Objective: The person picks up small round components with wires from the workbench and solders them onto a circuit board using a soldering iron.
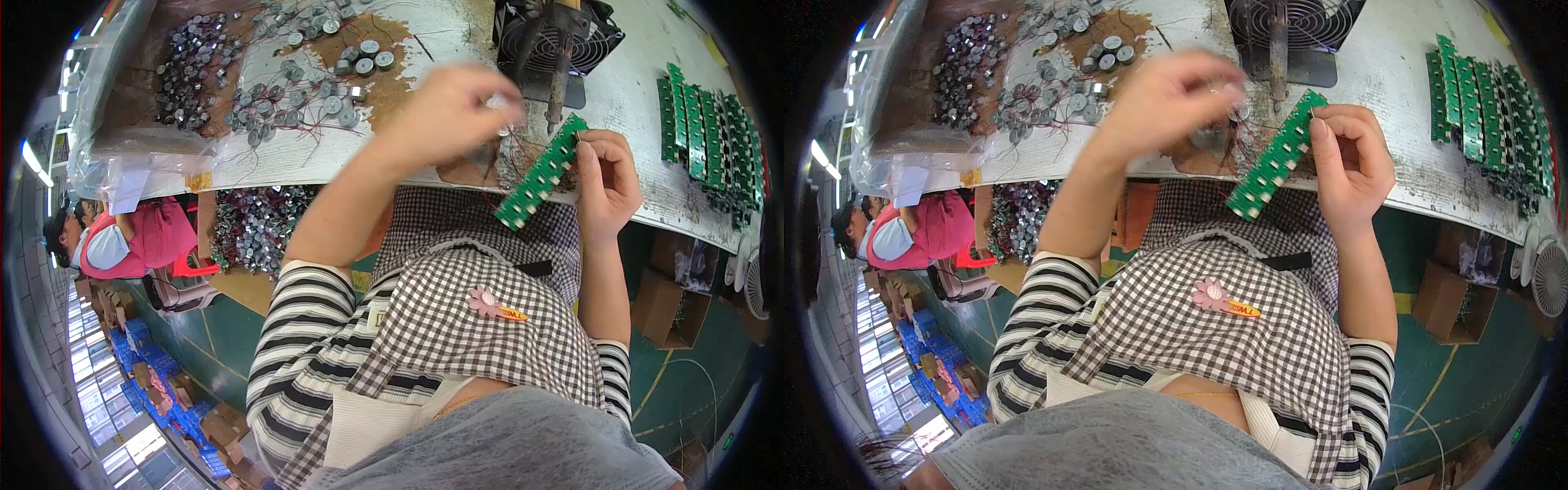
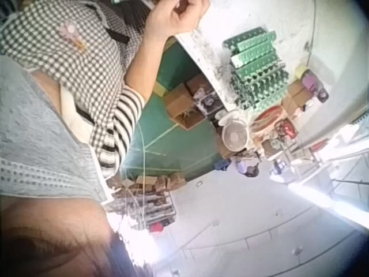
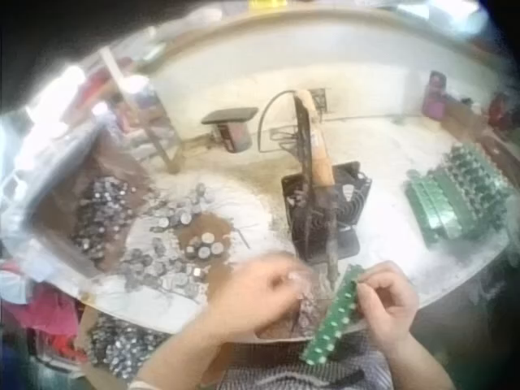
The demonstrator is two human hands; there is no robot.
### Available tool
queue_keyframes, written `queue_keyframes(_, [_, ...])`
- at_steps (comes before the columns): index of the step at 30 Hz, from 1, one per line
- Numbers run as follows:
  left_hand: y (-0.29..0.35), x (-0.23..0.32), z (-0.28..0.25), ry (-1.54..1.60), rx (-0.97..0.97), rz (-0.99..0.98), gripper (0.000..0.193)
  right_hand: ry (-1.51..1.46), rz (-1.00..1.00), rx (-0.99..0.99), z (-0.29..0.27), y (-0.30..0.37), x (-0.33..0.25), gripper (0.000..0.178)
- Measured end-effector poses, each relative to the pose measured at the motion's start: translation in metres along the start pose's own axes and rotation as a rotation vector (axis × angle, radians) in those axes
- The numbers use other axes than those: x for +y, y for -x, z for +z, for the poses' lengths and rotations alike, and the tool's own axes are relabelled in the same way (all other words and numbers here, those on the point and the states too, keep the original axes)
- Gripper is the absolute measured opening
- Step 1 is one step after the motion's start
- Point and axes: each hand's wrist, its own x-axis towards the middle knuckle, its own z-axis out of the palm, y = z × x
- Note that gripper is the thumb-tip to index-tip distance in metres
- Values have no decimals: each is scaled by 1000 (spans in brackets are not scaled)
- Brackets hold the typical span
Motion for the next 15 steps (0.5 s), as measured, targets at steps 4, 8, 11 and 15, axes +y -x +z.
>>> queue_keyframes(4, [-29,-25,-77,-405,427,158,20,-122,110,11,3,3,-1,1])
queue_keyframes(8, [-70,-113,-90,-766,302,-23,17,-101,156,8,8,1,2,1])
queue_keyframes(11, [-85,-157,-100,-1031,169,-9,17,-104,152,3,7,-1,0,1])
queue_keyframes(15, [-69,-193,-116,-673,506,30,19,-130,165,-32,12,-1,-7,1])
